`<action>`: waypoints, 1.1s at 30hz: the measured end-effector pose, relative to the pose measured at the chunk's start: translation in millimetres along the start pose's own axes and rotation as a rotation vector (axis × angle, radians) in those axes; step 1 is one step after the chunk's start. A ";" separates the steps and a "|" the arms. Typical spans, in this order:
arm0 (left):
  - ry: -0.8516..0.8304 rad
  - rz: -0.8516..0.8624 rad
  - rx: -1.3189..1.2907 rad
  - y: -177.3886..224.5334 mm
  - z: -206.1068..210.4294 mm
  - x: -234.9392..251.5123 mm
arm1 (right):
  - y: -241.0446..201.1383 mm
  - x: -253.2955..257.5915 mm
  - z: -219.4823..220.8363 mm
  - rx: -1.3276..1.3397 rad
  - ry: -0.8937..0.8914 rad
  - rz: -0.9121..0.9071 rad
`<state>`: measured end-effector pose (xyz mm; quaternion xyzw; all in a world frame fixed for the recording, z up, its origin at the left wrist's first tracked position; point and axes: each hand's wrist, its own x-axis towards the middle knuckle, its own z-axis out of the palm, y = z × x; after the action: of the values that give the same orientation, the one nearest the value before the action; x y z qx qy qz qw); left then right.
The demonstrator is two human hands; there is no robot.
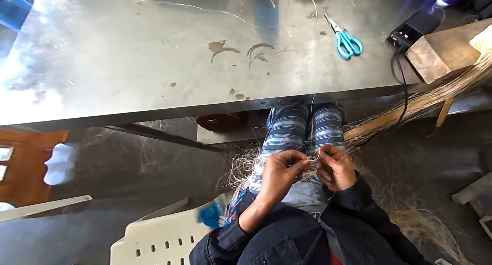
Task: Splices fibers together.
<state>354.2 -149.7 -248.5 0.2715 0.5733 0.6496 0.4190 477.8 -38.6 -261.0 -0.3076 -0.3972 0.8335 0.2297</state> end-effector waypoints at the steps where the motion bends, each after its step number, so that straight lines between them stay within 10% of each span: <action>1: 0.006 0.012 0.011 -0.6 2.3 0.2 | 1.0 -0.1 -0.7 -0.003 -0.007 -0.014; 15: 0.124 0.119 0.130 -4.2 13.0 3.8 | 9.1 -5.1 -9.0 -0.327 -0.068 -0.393; 33: 0.129 0.143 0.119 -14.5 19.4 6.4 | 17.2 0.7 -11.4 -0.375 0.029 -0.450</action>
<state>370.5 -134.3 -259.7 0.2937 0.6157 0.6589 0.3171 482.9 -42.2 -280.7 -0.2607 -0.5992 0.6693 0.3537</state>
